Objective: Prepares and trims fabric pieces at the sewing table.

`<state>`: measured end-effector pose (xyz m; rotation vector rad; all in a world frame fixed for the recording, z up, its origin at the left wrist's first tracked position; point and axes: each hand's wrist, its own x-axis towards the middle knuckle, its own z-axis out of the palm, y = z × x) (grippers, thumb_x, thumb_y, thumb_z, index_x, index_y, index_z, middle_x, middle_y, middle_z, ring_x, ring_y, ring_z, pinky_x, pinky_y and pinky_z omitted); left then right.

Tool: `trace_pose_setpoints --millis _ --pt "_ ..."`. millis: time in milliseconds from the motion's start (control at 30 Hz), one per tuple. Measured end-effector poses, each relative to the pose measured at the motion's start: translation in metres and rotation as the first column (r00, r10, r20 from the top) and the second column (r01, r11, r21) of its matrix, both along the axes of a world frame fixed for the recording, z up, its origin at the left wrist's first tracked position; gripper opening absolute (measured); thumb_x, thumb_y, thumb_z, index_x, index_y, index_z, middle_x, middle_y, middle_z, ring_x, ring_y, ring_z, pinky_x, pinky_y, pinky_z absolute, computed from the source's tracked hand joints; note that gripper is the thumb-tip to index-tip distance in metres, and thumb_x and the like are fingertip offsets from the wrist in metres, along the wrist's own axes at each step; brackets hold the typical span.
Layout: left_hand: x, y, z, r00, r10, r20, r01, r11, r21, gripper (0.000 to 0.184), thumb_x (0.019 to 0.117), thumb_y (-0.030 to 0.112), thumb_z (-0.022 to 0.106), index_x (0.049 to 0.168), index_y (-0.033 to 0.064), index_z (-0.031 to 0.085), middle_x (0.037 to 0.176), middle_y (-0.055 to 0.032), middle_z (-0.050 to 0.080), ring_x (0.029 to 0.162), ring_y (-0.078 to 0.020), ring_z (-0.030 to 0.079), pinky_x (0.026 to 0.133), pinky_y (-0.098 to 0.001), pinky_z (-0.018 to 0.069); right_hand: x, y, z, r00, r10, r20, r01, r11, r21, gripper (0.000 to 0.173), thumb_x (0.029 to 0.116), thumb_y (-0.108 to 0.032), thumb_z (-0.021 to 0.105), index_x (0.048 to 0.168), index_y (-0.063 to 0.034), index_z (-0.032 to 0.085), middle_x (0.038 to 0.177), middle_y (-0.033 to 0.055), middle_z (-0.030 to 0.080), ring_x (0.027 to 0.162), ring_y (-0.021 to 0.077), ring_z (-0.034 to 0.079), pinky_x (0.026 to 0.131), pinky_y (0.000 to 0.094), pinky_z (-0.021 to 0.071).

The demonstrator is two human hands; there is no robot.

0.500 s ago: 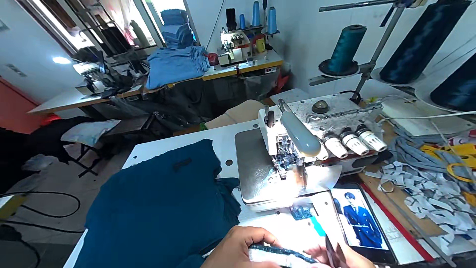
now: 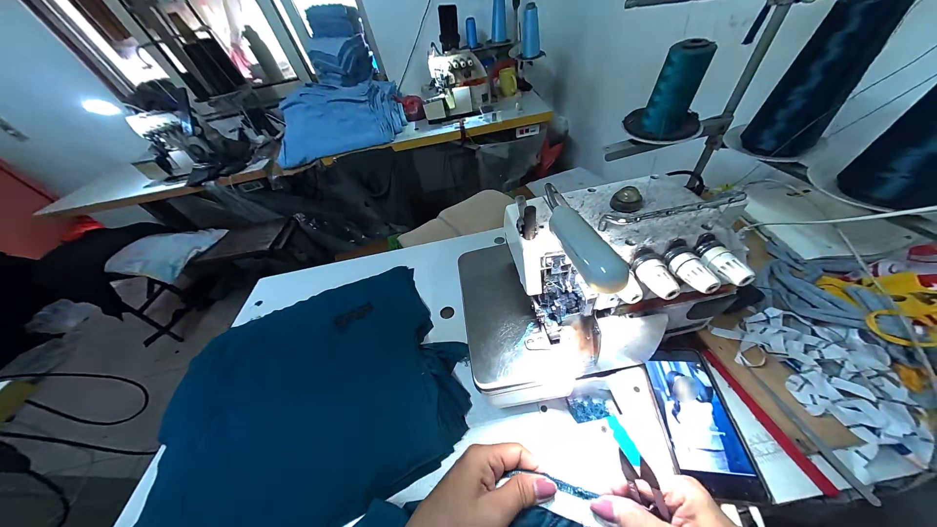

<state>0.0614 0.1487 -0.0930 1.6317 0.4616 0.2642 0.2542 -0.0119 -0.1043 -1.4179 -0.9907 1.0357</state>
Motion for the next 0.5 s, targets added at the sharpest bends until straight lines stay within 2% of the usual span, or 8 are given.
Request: trace_pose_setpoints --millis 133,233,367,433,500 --pt "0.001 -0.003 0.0 1.0 -0.027 0.007 0.028 0.995 -0.091 0.013 0.09 0.011 0.076 0.1 0.0033 0.075 0.09 0.0057 0.074 0.083 0.0037 0.067 0.078 -0.0171 0.0557 -0.004 0.002 -0.003 0.996 -0.017 -0.086 0.02 0.999 0.026 0.008 0.0919 -0.004 0.069 0.093 -0.0111 0.072 0.076 -0.0154 0.07 0.068 -0.0078 0.062 0.065 0.0153 0.0523" --pt "0.001 -0.006 -0.002 0.999 -0.03 0.016 0.03 0.998 -0.052 0.01 0.0923 0.01 0.073 0.097 0.0023 0.076 0.086 0.0051 0.074 0.08 0.0054 0.067 0.075 -0.0154 0.0542 -0.007 0.002 -0.004 0.996 -0.022 -0.082 0.023 1.0 0.012 0.006 0.0922 -0.006 0.069 0.092 -0.0098 0.074 0.076 -0.0136 0.071 0.068 -0.0078 0.063 0.065 0.0151 0.0526" --pt "0.001 -0.008 -0.001 1.0 -0.011 -0.017 0.011 0.999 -0.05 0.012 0.095 0.01 0.068 0.098 0.0014 0.075 0.087 0.0046 0.074 0.081 0.0059 0.066 0.077 -0.0155 0.0538 -0.007 0.004 -0.005 0.996 -0.026 -0.081 0.025 1.0 -0.011 0.006 0.0925 -0.008 0.07 0.089 -0.0119 0.071 0.073 -0.0154 0.067 0.064 -0.0088 0.059 0.062 0.0139 0.049" --pt "0.002 -0.009 -0.005 0.999 0.05 0.014 -0.051 0.999 0.011 0.011 0.093 0.011 0.071 0.098 0.0024 0.077 0.09 0.0038 0.075 0.085 0.0049 0.067 0.08 -0.0159 0.0546 -0.007 0.005 -0.006 0.996 -0.027 -0.086 0.025 0.999 -0.02 0.007 0.0933 -0.008 0.069 0.088 -0.0132 0.068 0.072 -0.0162 0.065 0.063 -0.0091 0.056 0.059 0.0134 0.0464" --pt "0.002 -0.011 -0.011 0.986 0.148 0.078 -0.157 0.979 0.126 0.011 0.0874 0.015 0.078 0.092 0.0054 0.08 0.087 0.0039 0.071 0.088 0.0018 0.062 0.08 -0.0163 0.0503 -0.007 0.005 -0.008 0.997 -0.034 -0.065 0.033 0.999 -0.013 0.004 0.0937 -0.009 0.069 0.091 -0.0109 0.068 0.073 -0.0153 0.064 0.064 -0.0085 0.056 0.059 0.014 0.0463"
